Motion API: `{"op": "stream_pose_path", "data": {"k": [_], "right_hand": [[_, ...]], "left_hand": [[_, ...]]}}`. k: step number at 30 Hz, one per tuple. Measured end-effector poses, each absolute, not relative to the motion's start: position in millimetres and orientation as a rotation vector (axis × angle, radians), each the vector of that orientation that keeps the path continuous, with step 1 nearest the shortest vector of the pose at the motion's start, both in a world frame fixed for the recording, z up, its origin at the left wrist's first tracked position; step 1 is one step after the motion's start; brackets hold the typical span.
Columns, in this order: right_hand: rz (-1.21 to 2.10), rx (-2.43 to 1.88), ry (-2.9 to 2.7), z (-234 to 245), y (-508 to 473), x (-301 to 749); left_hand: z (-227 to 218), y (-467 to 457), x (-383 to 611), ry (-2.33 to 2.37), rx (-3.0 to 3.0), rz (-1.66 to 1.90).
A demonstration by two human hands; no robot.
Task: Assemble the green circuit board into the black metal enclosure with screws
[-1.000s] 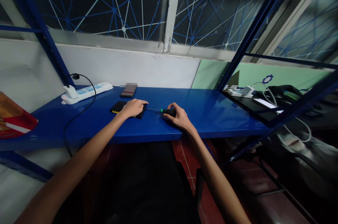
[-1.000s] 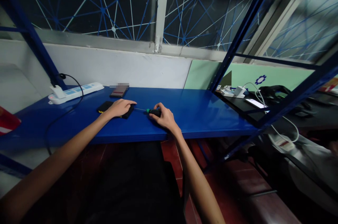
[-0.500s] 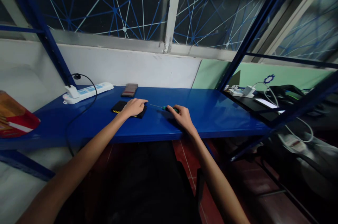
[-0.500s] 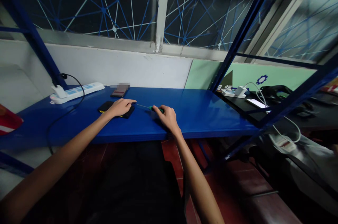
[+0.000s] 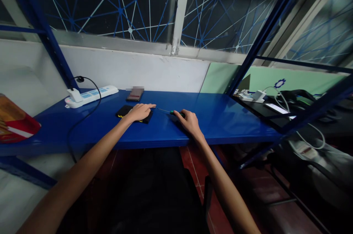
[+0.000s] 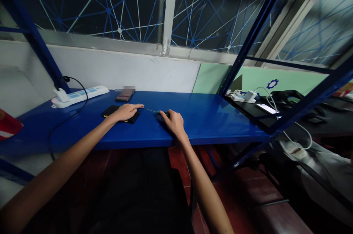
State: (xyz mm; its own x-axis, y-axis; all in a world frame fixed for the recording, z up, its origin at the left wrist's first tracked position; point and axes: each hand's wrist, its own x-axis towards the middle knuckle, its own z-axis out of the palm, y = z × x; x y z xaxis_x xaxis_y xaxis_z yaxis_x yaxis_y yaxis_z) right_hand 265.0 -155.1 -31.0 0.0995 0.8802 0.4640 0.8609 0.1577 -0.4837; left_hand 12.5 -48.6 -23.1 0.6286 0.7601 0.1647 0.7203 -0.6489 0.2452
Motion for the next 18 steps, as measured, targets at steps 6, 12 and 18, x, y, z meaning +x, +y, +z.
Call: {"op": "stream_pose_path", "data": {"k": [6, 12, 18], "right_hand": [[0.026, -1.705, -1.735, -30.8, -154.5, 264.0], [0.024, -1.695, -1.734, -30.5, -155.8, 264.2], [0.020, -1.710, -1.741, -30.7, -155.8, 264.0]], "left_hand": [[-17.8, -51.8, 13.0, 1.106, 2.628, 0.421], [-15.8, -54.2, 12.8, 1.041, 2.607, 0.486], [-16.2, -54.1, 13.1, 1.064, 2.605, 0.539]]}}
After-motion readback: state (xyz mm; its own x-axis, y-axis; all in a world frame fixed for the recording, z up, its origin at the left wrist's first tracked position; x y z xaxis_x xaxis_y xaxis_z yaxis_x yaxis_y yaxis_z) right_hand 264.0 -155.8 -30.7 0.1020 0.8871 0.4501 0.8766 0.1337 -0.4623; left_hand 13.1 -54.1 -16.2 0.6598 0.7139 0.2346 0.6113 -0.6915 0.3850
